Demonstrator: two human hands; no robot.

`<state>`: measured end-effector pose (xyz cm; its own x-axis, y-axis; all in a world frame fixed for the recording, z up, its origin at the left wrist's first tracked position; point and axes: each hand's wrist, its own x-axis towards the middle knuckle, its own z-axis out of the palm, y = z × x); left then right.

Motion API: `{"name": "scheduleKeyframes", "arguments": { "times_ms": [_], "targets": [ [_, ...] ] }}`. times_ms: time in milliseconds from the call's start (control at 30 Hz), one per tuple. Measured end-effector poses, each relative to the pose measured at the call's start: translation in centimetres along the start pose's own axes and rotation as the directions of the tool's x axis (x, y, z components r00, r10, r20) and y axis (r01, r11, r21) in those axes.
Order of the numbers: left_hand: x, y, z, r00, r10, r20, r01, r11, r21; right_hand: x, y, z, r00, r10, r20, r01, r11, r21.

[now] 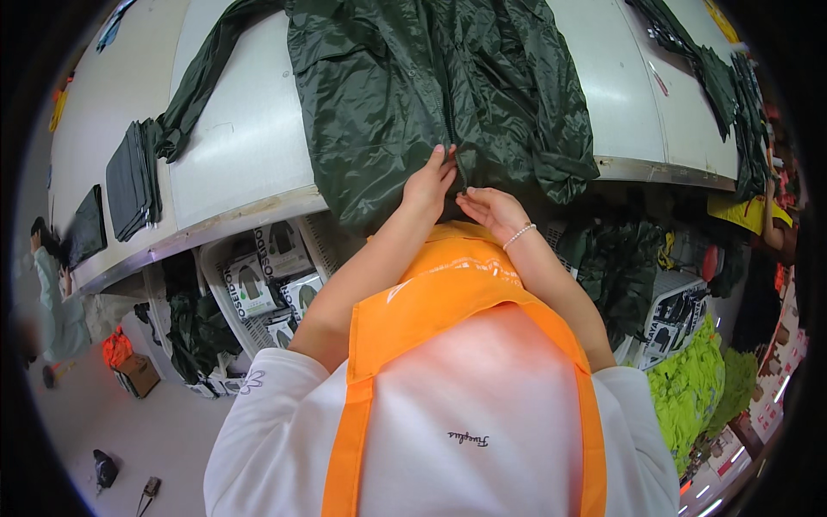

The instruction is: The person folds a dark green jacket on a white table, aligning edges and smoothing the fabric. They then unfold the jacket, attach a tag to the collar, and refold it before placing it aside.

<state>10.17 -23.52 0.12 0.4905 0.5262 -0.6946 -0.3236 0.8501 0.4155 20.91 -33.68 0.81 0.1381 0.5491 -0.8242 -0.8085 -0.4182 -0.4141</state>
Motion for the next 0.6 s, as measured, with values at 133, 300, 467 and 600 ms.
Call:
{"name": "scheduleKeyframes", "arguments": {
  "times_ms": [133,300,467,600],
  "targets": [
    [-0.4,0.1,-0.9,0.989,0.011,-0.150,-0.028,0.993,-0.116,-0.1,-0.3,0.7,1.000,0.015,0.024,-0.020,0.981,0.195],
    [-1.4,-0.8,-1.1,0.979,0.095,-0.183,-0.116,0.987,-0.107,1.2,-0.4,3.1,0.990,-0.142,-0.015,0.143,0.976,0.167],
    [-2.3,-1.1,-0.3,0.953,0.140,-0.269,-0.137,0.990,0.029,0.4,0.0,4.5,0.982,-0.186,-0.045,0.191,0.971,0.142],
    [-2.0,-1.4,-1.1,0.920,0.175,-0.351,-0.032,0.925,0.378,0.0,0.0,5.2,0.978,-0.189,-0.083,0.200,0.968,0.150]
  ]
}}
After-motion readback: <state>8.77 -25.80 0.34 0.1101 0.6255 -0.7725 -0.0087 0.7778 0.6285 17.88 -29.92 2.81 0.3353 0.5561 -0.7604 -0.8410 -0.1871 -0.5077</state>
